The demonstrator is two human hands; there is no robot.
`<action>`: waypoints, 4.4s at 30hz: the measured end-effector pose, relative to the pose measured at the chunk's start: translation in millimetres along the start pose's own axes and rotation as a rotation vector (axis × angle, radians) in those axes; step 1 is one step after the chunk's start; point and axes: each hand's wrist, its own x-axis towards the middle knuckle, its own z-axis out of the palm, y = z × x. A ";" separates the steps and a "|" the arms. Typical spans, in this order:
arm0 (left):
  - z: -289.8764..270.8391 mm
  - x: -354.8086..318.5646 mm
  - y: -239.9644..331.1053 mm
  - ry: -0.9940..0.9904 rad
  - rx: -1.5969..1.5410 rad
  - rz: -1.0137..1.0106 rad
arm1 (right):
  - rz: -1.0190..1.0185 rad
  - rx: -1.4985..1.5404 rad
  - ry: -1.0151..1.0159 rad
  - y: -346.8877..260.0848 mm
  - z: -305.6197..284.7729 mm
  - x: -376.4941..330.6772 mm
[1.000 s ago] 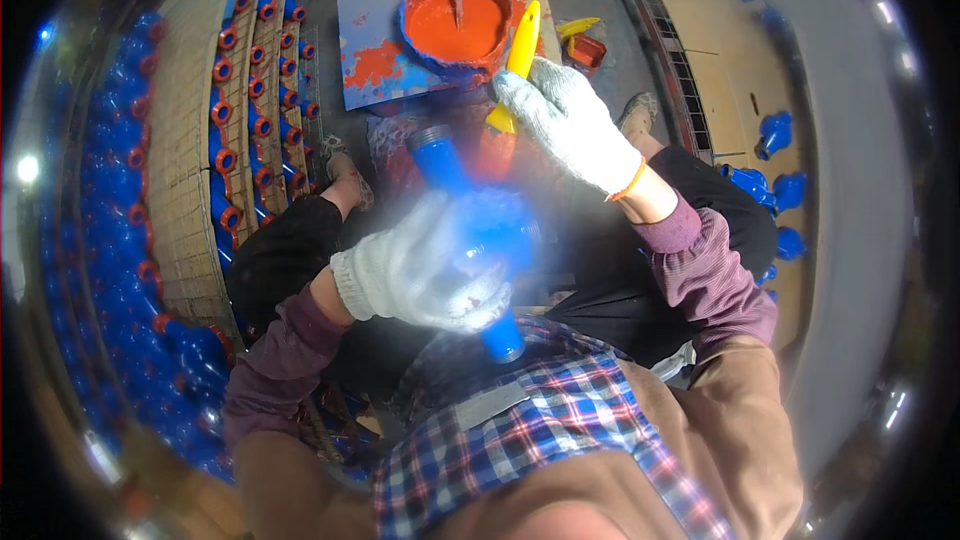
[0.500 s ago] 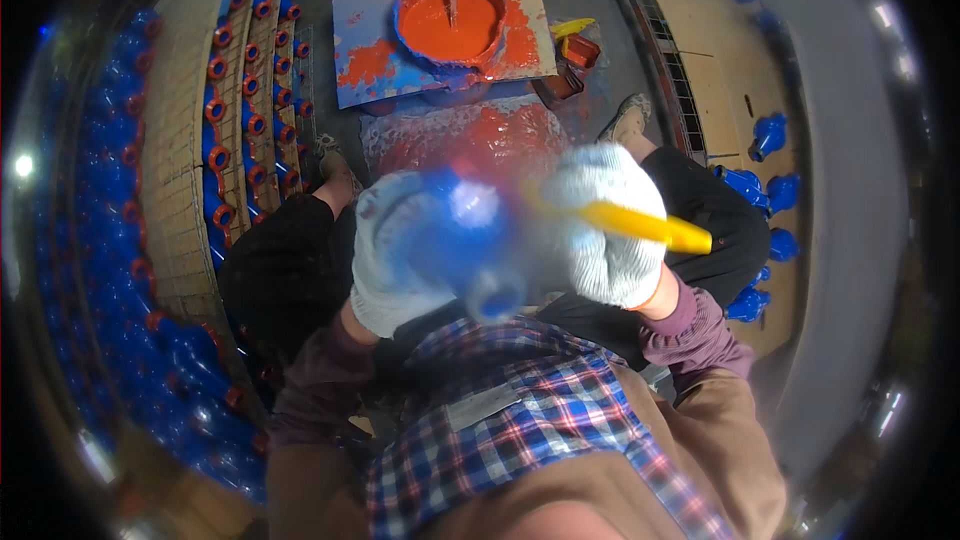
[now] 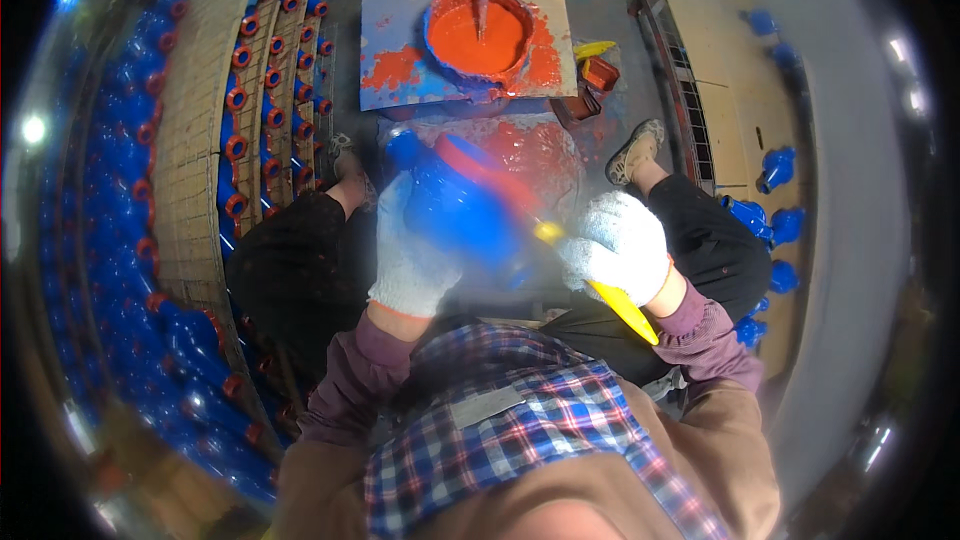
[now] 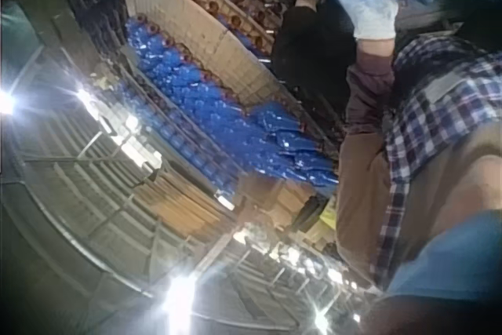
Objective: The person applies red paint to blue industrial components using a paint brush and a spray can.
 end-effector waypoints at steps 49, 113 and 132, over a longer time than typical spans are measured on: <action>26.1 -9.2 63.7 -0.280 2.070 0.265 | 0.652 0.165 0.121 62.5 24.0 62.4; -29.9 8.6 22.2 -0.246 -0.314 -0.285 | 1.054 0.738 0.846 19.7 -11.2 -23.3; 17.1 7.2 28.6 -0.570 1.890 0.204 | 0.838 0.162 -0.153 84.3 64.1 38.7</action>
